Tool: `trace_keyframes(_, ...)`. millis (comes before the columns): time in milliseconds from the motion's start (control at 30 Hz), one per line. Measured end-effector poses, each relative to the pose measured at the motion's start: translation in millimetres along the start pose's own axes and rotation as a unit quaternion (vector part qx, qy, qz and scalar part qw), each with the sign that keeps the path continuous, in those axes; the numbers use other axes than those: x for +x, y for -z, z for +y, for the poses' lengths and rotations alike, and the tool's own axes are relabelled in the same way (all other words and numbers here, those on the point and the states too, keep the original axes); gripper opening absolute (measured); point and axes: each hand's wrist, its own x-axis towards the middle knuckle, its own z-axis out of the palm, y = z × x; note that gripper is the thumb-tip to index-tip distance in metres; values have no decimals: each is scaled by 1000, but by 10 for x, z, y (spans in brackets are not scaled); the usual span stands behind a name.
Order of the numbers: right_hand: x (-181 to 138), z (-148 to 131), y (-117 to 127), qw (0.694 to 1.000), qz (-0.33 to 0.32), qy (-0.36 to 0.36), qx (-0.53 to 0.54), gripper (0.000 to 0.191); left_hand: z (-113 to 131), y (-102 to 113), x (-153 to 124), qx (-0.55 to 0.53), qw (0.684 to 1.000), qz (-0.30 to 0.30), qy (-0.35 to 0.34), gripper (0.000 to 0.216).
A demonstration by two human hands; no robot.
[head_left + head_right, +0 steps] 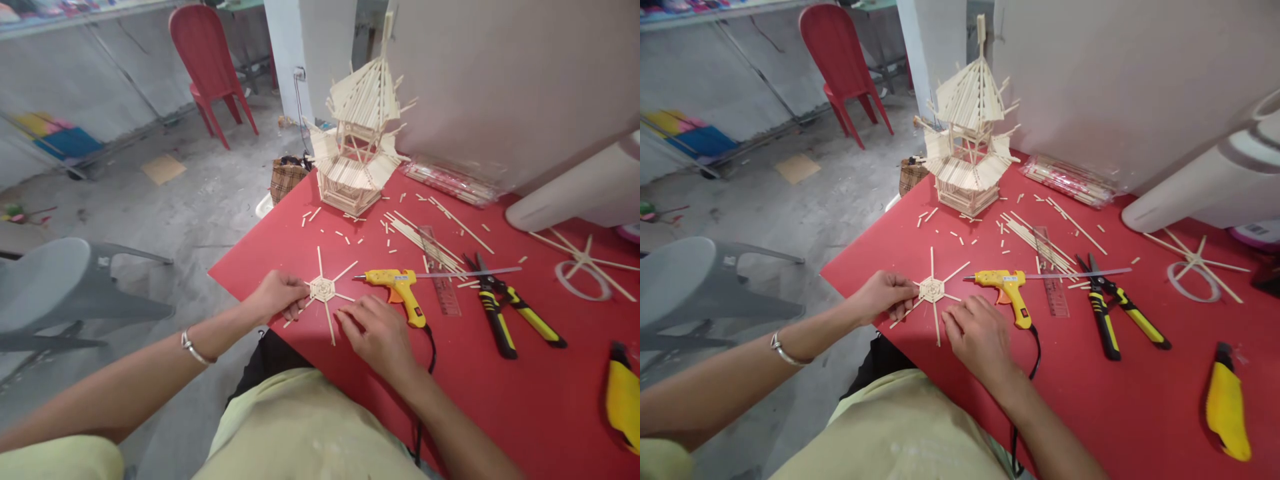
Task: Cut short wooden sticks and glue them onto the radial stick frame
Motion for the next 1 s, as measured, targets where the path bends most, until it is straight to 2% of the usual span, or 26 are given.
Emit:
trace_keyframes(133, 45, -70, -104, 999, -40, -24, 16, 31, 16, -4, -6, -14, 1000, -2, 6, 25)
trace_keyframes(233, 48, -109, -186, 998, -51, -22, 16, 29, 39, -14, -17, -17, 1000, 2, 14, 27)
trace_keyframes(533, 27, -125, -310, 1000, -18, -19, -12, 22, -49, -6, 40, -19, 1000, 8, 7, 22)
trace_keyframes(1000, 20, -115, -338, 1000, 6, -2, -17, 22, -71, -22, 34, -29, 999, 26, 6, 24)
